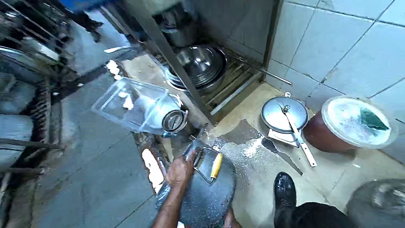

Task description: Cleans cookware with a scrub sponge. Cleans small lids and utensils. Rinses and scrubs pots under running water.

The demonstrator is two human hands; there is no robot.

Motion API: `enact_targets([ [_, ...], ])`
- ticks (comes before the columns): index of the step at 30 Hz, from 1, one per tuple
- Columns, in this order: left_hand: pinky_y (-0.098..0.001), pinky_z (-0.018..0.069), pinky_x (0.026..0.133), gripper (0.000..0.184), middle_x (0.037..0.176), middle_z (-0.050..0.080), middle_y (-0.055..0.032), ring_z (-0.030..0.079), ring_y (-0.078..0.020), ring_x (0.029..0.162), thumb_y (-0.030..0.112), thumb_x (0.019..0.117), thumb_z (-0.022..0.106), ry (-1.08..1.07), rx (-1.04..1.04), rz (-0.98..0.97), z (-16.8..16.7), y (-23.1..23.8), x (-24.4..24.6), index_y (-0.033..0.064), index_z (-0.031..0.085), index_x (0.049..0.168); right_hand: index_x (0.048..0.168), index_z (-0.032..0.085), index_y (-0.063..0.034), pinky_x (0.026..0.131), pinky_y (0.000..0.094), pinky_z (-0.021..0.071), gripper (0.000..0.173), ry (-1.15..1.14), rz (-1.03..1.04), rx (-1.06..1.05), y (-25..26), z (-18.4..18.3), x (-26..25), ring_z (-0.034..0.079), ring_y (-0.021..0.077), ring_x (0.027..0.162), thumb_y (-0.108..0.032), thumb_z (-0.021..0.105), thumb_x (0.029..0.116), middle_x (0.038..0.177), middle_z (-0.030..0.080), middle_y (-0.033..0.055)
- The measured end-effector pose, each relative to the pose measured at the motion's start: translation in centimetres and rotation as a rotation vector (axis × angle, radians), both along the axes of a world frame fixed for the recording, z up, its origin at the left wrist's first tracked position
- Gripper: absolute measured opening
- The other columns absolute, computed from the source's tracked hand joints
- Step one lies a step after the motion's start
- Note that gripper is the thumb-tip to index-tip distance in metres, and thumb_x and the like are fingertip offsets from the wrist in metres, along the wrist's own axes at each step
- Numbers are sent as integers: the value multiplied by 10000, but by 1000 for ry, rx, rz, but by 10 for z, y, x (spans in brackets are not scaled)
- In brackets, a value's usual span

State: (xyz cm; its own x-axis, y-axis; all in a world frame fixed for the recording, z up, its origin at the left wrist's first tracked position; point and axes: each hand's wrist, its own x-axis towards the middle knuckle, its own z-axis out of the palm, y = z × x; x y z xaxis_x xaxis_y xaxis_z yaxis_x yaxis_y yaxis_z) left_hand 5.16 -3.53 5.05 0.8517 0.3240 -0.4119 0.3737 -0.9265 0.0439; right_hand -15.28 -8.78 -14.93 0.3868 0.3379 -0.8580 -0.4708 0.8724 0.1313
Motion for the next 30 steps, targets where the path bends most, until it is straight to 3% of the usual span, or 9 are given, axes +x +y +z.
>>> enact_targets([
  [4,-599,484,1017,745,1306,677,-181,631,-358,1250,715,1009,366,5,2,6,5,-7,-17,97,691,1269,1461,467,-124,894,599,513,733,-2,-12,-292,-30,43,-3,588,347,1175,-620,99,1068,1346,583,203],
  [7,-593,482,1019,741,1326,671,-167,622,-348,1267,710,1019,332,-17,-9,38,8,-3,-35,115,669,1306,1376,544,-135,835,581,534,715,-62,-5,-378,-58,63,3,636,328,1087,-653,170,1055,1236,648,176],
  [9,-588,482,1029,738,1338,664,-167,615,-347,1279,696,1029,322,-25,-36,61,10,-1,-49,108,643,1340,1364,566,-132,790,612,518,658,-49,116,-440,-75,73,4,632,355,1077,-640,292,1046,1234,647,187],
  [12,-581,478,1039,727,1357,655,-164,610,-337,1291,674,1037,328,-58,-89,86,10,-2,-68,100,623,1372,1358,567,-55,751,624,504,535,-24,321,-658,-93,85,4,612,382,1032,-473,562,1025,1213,614,231],
  [15,-586,468,1046,736,1372,646,-168,604,-335,1296,681,1031,343,-79,-136,84,10,-4,-85,95,609,1389,1219,632,36,780,574,528,468,-168,551,-925,-108,105,-1,637,367,971,-370,672,990,1114,643,251],
  [16,-588,469,1045,739,1373,646,-164,605,-337,1294,689,1024,353,-88,-145,83,9,-3,-90,102,605,1395,1190,659,46,843,554,532,450,-254,628,-1004,-112,110,-2,655,357,993,-347,699,975,1108,670,248],
  [19,-617,465,1040,745,1369,647,-175,605,-361,1288,700,1014,375,-111,-161,60,3,1,-103,111,598,1412,1248,664,13,1005,524,517,465,-504,762,-1087,-120,129,-7,674,323,1112,-315,745,928,1182,702,212],
  [23,-631,462,1034,742,1346,650,-213,607,-394,1277,695,1004,425,-139,-165,6,3,-10,-128,94,605,1399,1266,629,15,944,476,541,459,-706,719,-1062,-138,178,-10,680,277,1048,-285,735,935,1158,689,192],
  [30,-612,513,970,721,1233,713,-184,673,-375,1173,702,974,487,-101,-168,-109,-19,-65,-203,107,643,1352,1262,655,-26,972,473,541,443,-940,855,-1364,-204,267,-4,696,259,1041,-314,728,934,1135,710,168],
])
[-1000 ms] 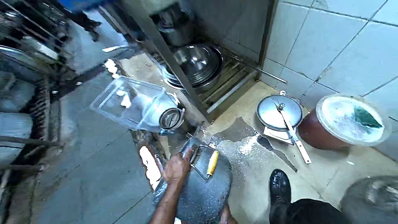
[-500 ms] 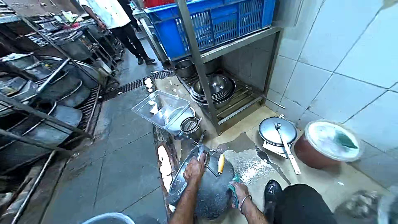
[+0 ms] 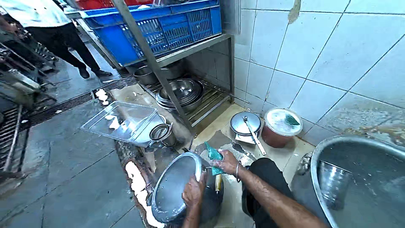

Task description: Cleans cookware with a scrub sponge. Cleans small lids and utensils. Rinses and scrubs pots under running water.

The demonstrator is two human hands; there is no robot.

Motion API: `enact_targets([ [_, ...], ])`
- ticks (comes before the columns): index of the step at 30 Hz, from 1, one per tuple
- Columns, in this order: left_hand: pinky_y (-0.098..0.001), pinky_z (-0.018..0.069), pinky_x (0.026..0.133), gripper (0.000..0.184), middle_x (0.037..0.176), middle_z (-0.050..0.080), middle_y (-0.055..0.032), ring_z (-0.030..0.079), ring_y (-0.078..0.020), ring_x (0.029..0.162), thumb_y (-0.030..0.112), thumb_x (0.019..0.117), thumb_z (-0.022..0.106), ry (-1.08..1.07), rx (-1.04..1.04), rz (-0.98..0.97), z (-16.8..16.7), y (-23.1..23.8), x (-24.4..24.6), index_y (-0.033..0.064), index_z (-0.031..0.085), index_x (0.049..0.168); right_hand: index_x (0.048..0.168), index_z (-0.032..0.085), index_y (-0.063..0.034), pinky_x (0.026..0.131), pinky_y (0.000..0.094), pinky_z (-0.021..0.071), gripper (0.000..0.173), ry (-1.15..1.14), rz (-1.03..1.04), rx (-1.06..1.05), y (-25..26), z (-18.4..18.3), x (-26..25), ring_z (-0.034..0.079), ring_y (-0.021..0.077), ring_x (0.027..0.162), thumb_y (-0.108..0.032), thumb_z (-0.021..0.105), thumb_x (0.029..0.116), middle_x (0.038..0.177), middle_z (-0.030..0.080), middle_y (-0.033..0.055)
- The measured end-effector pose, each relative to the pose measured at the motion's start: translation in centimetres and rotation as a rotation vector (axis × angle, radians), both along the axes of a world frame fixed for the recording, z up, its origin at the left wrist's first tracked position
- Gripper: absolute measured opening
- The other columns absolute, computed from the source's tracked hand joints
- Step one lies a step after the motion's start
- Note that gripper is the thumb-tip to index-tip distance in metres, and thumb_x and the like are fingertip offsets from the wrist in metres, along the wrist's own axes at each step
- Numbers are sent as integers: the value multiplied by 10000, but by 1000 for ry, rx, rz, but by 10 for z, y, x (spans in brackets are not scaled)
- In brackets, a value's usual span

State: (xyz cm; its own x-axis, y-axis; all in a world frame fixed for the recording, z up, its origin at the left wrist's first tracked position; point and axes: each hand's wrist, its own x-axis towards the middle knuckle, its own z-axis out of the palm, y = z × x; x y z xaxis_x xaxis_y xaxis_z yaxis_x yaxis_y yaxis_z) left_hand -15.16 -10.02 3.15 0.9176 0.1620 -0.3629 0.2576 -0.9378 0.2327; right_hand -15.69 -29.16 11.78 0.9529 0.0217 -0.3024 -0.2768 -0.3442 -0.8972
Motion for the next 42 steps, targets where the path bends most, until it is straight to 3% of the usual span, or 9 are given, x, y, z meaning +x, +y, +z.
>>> enact_targets([
  [4,-575,549,926,658,1169,738,-151,708,-343,1102,676,983,492,37,33,-138,-20,-33,-40,115,681,1270,1328,650,-84,991,493,535,470,-51,102,-136,-37,13,4,694,255,1077,-328,722,932,1172,715,148],
  [13,-564,569,884,728,1109,751,-169,733,-343,1042,722,960,487,-29,159,-317,-55,3,-38,75,706,1211,1187,648,-20,695,309,575,302,-11,-173,539,-39,23,10,675,139,762,-204,702,953,930,701,87],
  [21,-560,564,902,665,1156,735,-153,715,-333,1089,688,984,481,83,168,-310,-91,15,-1,107,672,1244,1172,648,-12,742,315,587,312,2,-43,579,-27,22,14,688,133,790,-202,704,930,942,709,74],
  [28,-578,493,1015,676,1255,704,-159,660,-337,1202,669,996,473,82,162,-288,-80,6,55,87,664,1284,1297,547,-19,799,486,632,399,15,-160,1046,-36,17,15,727,284,904,-244,562,967,1052,702,173],
  [32,-590,478,1040,648,1389,635,-156,604,-341,1291,626,1002,512,114,131,-161,-77,-4,74,97,638,1354,1267,561,-11,815,522,624,405,-12,-154,1184,-39,15,14,728,334,941,-281,521,967,1084,708,207],
  [34,-594,458,1074,563,1485,540,-181,526,-365,1369,484,1002,598,72,5,-61,-68,-5,74,79,611,1394,1281,555,-21,817,526,622,417,-4,-173,1230,-39,16,17,725,341,954,-301,513,975,1101,704,209],
  [36,-541,455,1110,442,1426,583,-208,554,-352,1339,266,1008,617,-125,-318,68,-52,-2,68,24,617,1378,1319,540,-38,842,535,615,485,-26,-208,1271,-38,18,23,716,338,987,-358,568,957,1129,696,202],
  [39,-416,578,805,231,1052,705,-192,690,-256,933,100,1026,596,-356,-947,323,-2,-16,44,-67,652,1176,1379,528,-91,882,513,608,603,-82,-255,1265,-33,16,26,712,294,1002,-385,709,884,1146,696,165],
  [42,-347,603,717,208,963,725,-134,713,-198,860,97,999,589,-421,-1220,222,63,-42,25,-54,650,1127,1372,537,-98,808,418,614,596,-141,-259,1141,-25,17,28,718,222,914,-212,717,815,1082,712,127],
])
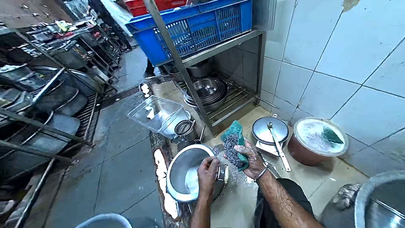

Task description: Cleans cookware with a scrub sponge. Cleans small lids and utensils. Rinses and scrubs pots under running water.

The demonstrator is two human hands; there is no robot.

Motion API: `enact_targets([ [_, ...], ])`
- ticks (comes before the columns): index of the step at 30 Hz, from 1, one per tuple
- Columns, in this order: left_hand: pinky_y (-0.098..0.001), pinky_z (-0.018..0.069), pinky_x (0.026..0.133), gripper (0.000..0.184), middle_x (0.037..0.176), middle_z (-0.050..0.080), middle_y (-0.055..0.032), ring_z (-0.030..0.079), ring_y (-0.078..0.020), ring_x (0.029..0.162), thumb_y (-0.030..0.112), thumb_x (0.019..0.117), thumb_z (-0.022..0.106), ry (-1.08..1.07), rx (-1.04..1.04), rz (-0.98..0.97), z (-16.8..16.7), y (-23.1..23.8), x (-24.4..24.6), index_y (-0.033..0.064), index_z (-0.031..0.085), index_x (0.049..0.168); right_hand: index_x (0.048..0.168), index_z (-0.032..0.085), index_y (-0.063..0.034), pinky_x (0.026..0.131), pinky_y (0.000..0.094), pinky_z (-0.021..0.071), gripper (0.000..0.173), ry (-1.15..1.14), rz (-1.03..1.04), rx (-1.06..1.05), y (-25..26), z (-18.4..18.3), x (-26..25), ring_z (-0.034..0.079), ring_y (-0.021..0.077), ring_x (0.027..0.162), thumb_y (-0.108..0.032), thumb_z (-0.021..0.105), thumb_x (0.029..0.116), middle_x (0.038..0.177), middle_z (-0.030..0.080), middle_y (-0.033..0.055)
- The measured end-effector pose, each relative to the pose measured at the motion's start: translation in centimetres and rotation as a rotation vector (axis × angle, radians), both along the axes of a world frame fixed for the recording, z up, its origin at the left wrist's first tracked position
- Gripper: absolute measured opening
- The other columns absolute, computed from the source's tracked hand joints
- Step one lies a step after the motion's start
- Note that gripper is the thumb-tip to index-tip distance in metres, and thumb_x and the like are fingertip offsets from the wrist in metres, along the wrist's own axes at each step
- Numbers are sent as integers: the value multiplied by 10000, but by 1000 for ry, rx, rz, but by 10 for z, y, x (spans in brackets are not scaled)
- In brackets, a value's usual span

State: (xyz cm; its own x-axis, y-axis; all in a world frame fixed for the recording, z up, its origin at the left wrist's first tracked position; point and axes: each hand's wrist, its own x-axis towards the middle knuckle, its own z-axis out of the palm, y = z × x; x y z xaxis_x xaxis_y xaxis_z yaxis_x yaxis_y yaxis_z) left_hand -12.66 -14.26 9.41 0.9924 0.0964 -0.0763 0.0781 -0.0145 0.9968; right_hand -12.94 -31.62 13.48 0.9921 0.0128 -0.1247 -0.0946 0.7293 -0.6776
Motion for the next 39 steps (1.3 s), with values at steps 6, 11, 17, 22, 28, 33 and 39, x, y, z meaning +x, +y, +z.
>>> enact_targets([
  [6,-382,619,831,472,1206,679,-149,695,-226,1025,237,953,607,-72,-35,-182,24,-21,-30,-24,590,1346,1322,582,-47,720,315,595,580,-90,26,-413,18,-6,-12,691,129,801,-188,693,770,974,715,65],
  [11,-396,614,867,442,1194,692,-168,709,-233,1010,250,1023,546,90,-165,-221,17,-21,-41,-30,581,1363,1479,533,-116,841,338,569,706,-185,115,-595,23,-27,-19,658,115,1036,-265,619,794,1341,644,56],
  [17,-359,624,799,270,968,719,-157,724,-207,858,167,1025,638,229,-215,-103,9,-18,-45,-56,623,1176,1398,611,-71,1005,349,511,546,-208,183,-692,24,-29,-32,582,125,1241,-172,519,869,1455,578,66],
  [22,-412,587,854,264,1013,710,-165,697,-224,922,188,1037,624,240,-145,12,0,-6,-37,-42,654,1161,1107,668,1,822,321,539,288,-63,41,-711,38,-24,-32,642,102,879,-121,422,1021,949,677,64],
  [28,-446,577,913,298,1117,701,-188,694,-250,1008,177,1046,600,213,-122,52,-10,-3,-34,-27,632,1261,1131,654,48,885,409,519,312,-1,-125,-876,31,-22,-21,636,192,950,-167,433,1083,1001,668,151],
  [33,-472,580,912,305,1125,699,-193,694,-267,1017,191,1047,598,218,-75,69,-16,-7,-32,-17,634,1268,1369,599,42,1031,530,513,411,-232,-66,-1299,33,-28,-19,660,332,1184,-155,450,1041,1274,675,233],
  [39,-371,592,766,233,954,695,-136,684,-188,846,98,1079,464,248,-309,119,-11,-19,-39,-26,629,1186,1540,463,-39,1293,477,183,655,-438,270,-1459,49,-51,-19,278,250,1563,-477,378,1060,1635,405,123],
])
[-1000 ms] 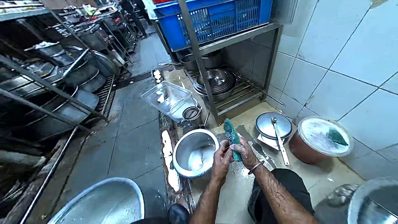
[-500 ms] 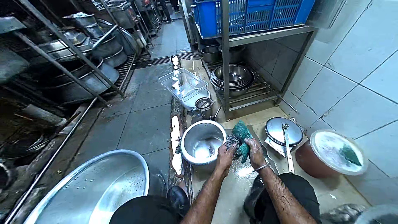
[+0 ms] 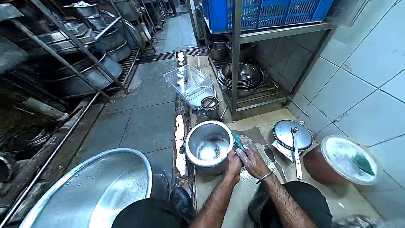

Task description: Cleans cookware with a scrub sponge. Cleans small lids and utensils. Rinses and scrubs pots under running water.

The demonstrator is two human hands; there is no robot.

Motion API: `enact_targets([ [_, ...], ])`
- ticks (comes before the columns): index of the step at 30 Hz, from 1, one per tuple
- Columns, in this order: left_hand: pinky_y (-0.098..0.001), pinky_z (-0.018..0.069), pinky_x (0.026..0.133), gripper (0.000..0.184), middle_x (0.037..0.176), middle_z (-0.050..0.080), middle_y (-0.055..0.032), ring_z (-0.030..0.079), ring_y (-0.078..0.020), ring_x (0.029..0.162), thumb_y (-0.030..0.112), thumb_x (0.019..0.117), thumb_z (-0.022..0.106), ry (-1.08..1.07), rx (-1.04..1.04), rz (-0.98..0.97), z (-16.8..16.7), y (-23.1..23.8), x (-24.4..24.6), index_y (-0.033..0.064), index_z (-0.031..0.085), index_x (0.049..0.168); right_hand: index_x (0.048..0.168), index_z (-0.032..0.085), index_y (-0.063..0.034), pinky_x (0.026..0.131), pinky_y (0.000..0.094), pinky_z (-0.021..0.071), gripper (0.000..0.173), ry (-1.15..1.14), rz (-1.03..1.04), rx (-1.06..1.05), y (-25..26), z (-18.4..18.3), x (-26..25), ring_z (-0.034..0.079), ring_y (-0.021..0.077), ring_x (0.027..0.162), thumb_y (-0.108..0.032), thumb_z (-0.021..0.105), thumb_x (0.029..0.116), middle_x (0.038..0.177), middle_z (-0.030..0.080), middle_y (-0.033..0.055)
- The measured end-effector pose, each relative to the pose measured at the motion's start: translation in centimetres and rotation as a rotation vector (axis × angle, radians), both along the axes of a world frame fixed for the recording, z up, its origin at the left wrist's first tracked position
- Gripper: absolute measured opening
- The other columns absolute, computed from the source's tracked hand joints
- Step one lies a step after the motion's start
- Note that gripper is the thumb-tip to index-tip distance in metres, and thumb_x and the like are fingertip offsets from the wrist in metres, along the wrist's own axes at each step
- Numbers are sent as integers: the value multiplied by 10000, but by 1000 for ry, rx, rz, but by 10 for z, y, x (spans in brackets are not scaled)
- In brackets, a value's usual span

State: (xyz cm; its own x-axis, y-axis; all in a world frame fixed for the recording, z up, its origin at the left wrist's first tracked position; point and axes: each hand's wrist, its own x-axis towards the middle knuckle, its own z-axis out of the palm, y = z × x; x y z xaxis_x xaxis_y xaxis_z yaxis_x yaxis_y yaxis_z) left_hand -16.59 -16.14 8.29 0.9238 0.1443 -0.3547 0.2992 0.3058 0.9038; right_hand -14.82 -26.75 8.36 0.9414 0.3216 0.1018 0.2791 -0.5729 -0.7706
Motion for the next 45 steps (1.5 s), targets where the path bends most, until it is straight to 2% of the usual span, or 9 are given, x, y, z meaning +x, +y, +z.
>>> enact_targets([
  [5,-404,593,769,263,965,696,-149,692,-220,851,136,1103,429,106,-99,25,9,6,7,-9,610,1228,1421,589,27,1257,463,286,562,36,0,165,-6,10,3,425,267,1492,-307,275,1095,1537,530,166],
  [10,-407,605,755,248,965,705,-160,705,-233,851,92,1088,416,127,-184,-6,12,8,8,-11,603,1215,1246,711,2,1123,434,478,305,104,-130,200,-7,12,10,630,226,1284,-143,530,1047,1355,676,142],
  [17,-426,601,760,256,979,698,-159,700,-241,870,102,1088,387,163,-264,-26,18,12,8,-1,591,1203,1122,719,13,1089,469,496,288,-69,-197,59,1,4,5,614,290,1280,-106,538,932,1352,660,147],
  [22,-388,612,724,321,919,696,-111,704,-193,825,201,1119,314,111,-299,-32,27,11,4,24,577,1166,1399,600,-47,1122,518,456,438,5,-150,23,4,16,1,544,327,1365,-140,507,982,1441,597,166],
  [25,-341,632,712,450,845,714,-51,718,-142,771,345,1132,261,29,-395,-107,37,14,3,82,622,1077,1505,524,-81,1227,506,323,527,30,-76,-26,2,16,1,446,285,1468,-371,432,1075,1540,527,137],
  [28,-384,638,719,557,876,733,-65,733,-169,794,486,1106,244,-35,-463,-180,37,15,1,96,642,1084,1546,460,-98,1209,525,339,750,105,-42,-67,-2,21,6,412,286,1486,-557,596,968,1575,482,127],
  [35,-468,617,856,567,1029,741,-154,740,-278,949,566,896,682,-97,-783,-375,13,19,8,69,676,1169,1523,475,-61,1181,509,388,769,134,-97,-6,-26,48,18,474,334,1424,-373,776,888,1521,521,176],
  [39,-541,552,991,625,1190,714,-165,699,-322,1109,568,891,690,-131,-716,-479,8,7,12,86,667,1287,1474,524,-48,1062,570,480,649,198,-47,3,-61,69,29,600,357,1277,-184,765,887,1398,609,205],
  [45,-392,638,810,385,1120,742,-224,759,-300,965,180,1081,328,-37,-205,-401,-4,0,23,-39,611,1222,1354,619,-13,967,560,539,510,242,-201,156,-138,45,75,685,341,1076,-90,774,874,1191,695,219],
])
